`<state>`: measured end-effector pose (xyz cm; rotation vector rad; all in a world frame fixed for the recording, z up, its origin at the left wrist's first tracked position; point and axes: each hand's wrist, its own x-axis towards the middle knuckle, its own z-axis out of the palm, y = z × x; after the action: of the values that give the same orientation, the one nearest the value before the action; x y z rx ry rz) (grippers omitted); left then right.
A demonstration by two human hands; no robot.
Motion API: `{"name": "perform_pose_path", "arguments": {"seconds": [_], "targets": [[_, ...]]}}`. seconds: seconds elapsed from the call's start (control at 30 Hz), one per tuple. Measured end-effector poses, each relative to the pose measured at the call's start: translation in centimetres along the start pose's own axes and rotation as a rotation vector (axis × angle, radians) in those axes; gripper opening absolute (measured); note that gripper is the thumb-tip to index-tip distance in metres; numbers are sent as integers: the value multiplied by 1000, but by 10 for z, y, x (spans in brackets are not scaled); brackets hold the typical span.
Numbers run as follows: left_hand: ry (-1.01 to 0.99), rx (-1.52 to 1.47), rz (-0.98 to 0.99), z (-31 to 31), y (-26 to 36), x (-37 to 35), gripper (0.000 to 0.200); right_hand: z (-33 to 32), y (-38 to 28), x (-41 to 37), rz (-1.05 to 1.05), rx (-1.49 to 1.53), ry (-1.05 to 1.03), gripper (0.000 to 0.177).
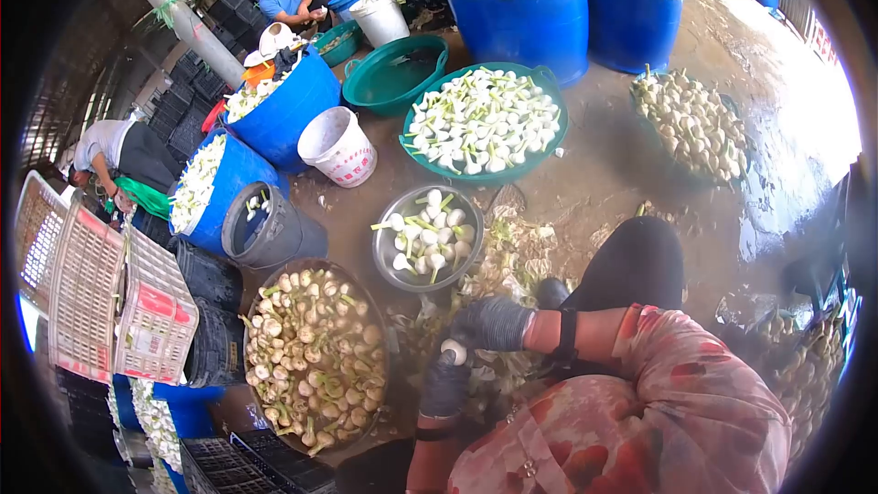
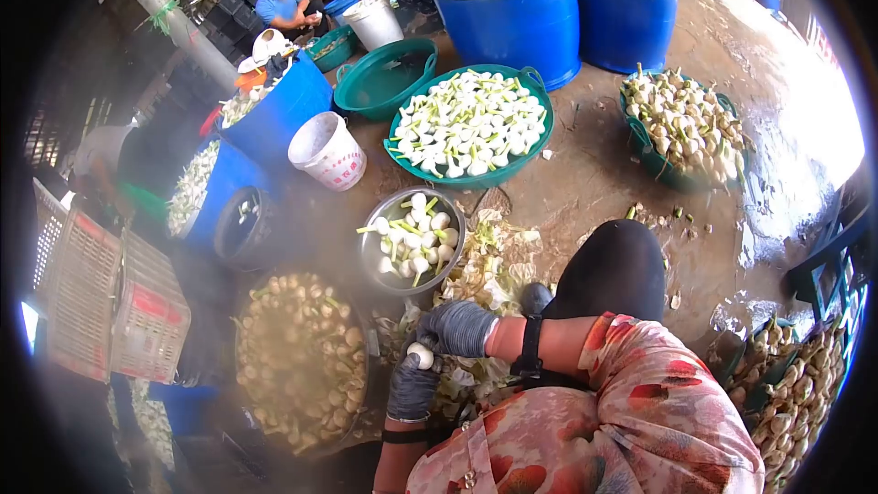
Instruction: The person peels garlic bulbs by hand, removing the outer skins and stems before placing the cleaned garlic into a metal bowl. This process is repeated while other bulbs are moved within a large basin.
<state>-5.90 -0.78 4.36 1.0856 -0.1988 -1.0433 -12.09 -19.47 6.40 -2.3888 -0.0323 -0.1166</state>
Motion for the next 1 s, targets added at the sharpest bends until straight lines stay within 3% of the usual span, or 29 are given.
{"name": "perform_pose_path", "arguments": {"seconds": [0.1,0.2,0.3,0.4,0.53,0.63,0.67,0.73,0.87,0.97,1.0], "targets": [[2,-44,-44,-15,-9,2,51,-8,-4,-8,39,124,48,17],[4,-198,-97,-11,-5,1,49,-9,-7,-18,-67,56,87,19],[-23,25,-63,-23,-20,5,56,-8,-12,-16,52,-66,-26,21],[-114,360,169,-5,-14,6,64,-8,-11,-19,131,-56,-33,21],[-133,504,253,24,1,-6,67,34,32,-16,-69,133,81,27],[91,152,-46,-5,-17,1,20,-3,-3,-30,117,136,34,31],[77,527,63,-20,-21,3,15,0,-1,-30,61,10,31,26],[31,806,132,-27,-26,11,14,3,-4,-36,-2,-63,145,21],[105,748,-9,-9,-16,0,21,3,-12,-35,112,-143,2,18],[15,992,277,-16,-28,6,29,10,-1,-27,156,-25,21,22],[3,910,279,-21,-30,8,33,19,5,-22,181,42,26,24]]}}
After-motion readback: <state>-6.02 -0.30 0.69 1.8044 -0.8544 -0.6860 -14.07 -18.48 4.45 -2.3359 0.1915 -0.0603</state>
